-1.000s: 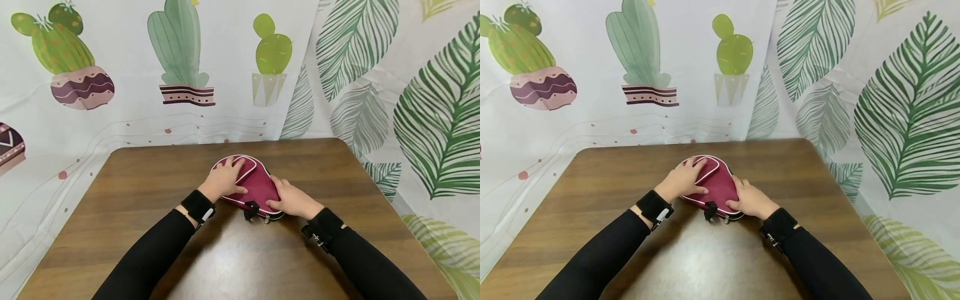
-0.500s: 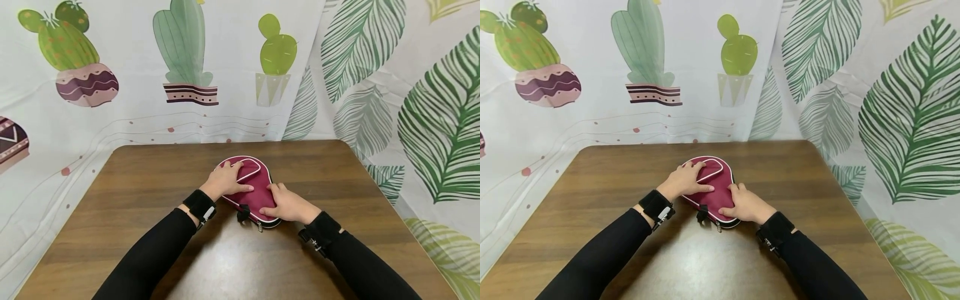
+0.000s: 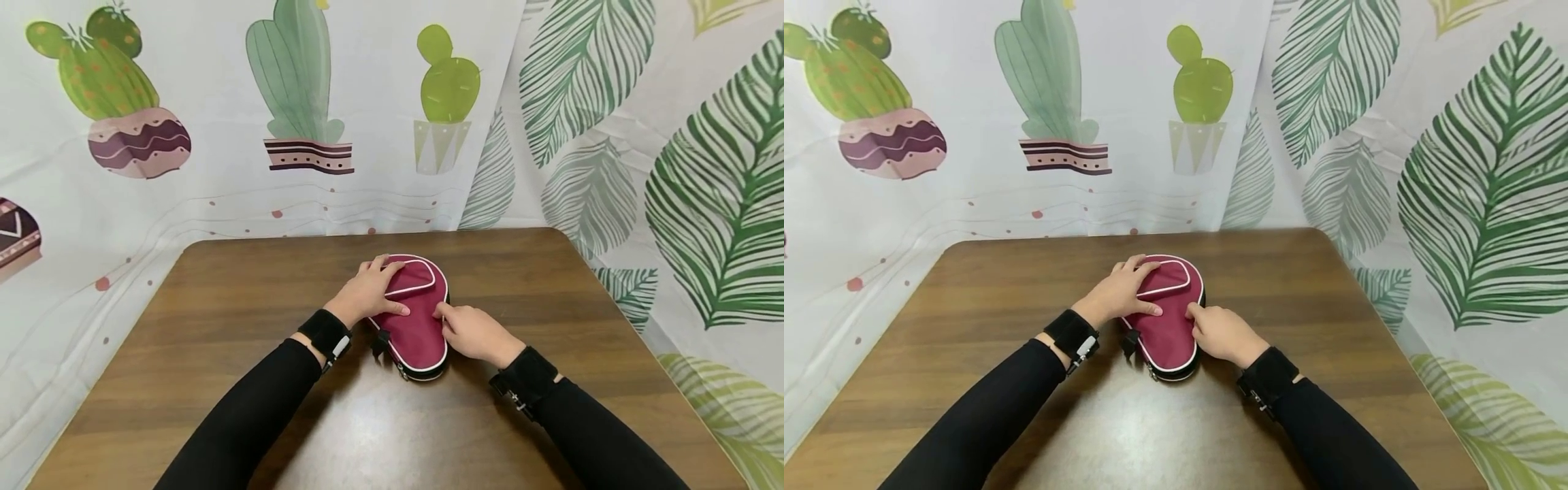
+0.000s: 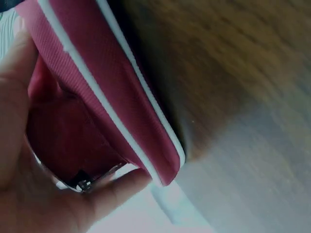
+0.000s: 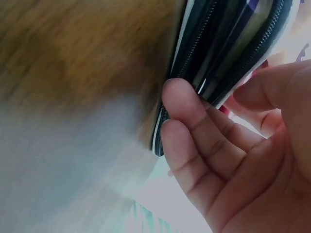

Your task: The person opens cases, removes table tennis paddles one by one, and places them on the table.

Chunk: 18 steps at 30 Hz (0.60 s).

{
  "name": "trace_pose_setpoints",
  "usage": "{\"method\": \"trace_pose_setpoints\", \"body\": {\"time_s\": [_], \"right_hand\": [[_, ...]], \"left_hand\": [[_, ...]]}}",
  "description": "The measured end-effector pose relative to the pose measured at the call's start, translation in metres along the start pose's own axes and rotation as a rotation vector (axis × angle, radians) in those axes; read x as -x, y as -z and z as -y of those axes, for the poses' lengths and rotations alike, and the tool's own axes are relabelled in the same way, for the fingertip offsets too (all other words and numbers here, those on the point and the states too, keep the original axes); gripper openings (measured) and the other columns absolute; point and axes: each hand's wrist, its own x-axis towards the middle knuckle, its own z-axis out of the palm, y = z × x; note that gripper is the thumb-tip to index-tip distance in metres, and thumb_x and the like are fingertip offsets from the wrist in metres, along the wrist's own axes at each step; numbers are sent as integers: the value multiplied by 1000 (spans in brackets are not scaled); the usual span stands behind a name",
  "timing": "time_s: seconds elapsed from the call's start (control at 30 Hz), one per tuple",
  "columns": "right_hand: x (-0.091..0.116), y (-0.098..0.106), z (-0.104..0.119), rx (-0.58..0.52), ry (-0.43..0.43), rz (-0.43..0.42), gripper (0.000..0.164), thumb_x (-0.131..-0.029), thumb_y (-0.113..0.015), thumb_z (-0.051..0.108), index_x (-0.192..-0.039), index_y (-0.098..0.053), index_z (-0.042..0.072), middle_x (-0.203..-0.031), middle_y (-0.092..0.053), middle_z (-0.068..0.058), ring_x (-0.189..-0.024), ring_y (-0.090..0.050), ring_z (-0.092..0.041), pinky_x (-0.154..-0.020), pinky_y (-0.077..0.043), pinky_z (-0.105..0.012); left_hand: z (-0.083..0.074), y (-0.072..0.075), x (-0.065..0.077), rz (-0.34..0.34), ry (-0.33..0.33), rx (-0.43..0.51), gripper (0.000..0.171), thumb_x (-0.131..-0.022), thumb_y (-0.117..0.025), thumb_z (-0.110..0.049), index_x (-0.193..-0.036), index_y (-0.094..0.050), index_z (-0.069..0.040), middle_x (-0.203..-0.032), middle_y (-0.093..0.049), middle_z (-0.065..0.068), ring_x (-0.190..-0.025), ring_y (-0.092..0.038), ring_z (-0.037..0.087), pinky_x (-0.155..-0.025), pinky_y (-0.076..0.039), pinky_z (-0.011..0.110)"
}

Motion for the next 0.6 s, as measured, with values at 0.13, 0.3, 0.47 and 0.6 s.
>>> {"method": "trace_pose_setpoints", "body": {"time_s": [0.13,0.3,0.47,0.6], "right_hand": [[1,-1,0,-5,-8,20,18,-97,-54,15,-112,-62,11,-107,-72,-3,-85,-67,-13,-79,-55,-34],[1,0,1,3,7,13,13,-96,-56,15,-108,-60,11,-89,-68,1,-70,-59,-8,-69,-51,-29],[0,-2,3,0,21,2,8,-98,-56,17,-105,-59,13,-71,-54,8,-61,-50,-6,-61,-45,-25],[0,-3,5,-4,17,-2,12,-100,-55,17,-109,-61,12,-79,-62,5,-66,-57,-8,-65,-49,-28]], "left_hand": [[-14,1,10,-58,134,-52,122,-64,-80,-74,-159,-25,-21,-159,-29,22,-128,-48,50,-86,-56,56],[-23,2,17,9,125,16,101,-81,-77,-58,-158,-27,-15,-159,-21,32,-115,-61,50,-93,-54,52],[-19,3,18,64,85,77,97,-84,-73,-58,-159,-26,-18,-163,-8,31,-114,-63,44,-100,-51,49],[-15,2,16,64,53,87,99,-83,-73,-60,-160,-26,-19,-164,-5,30,-115,-63,44,-100,-51,47]]}}
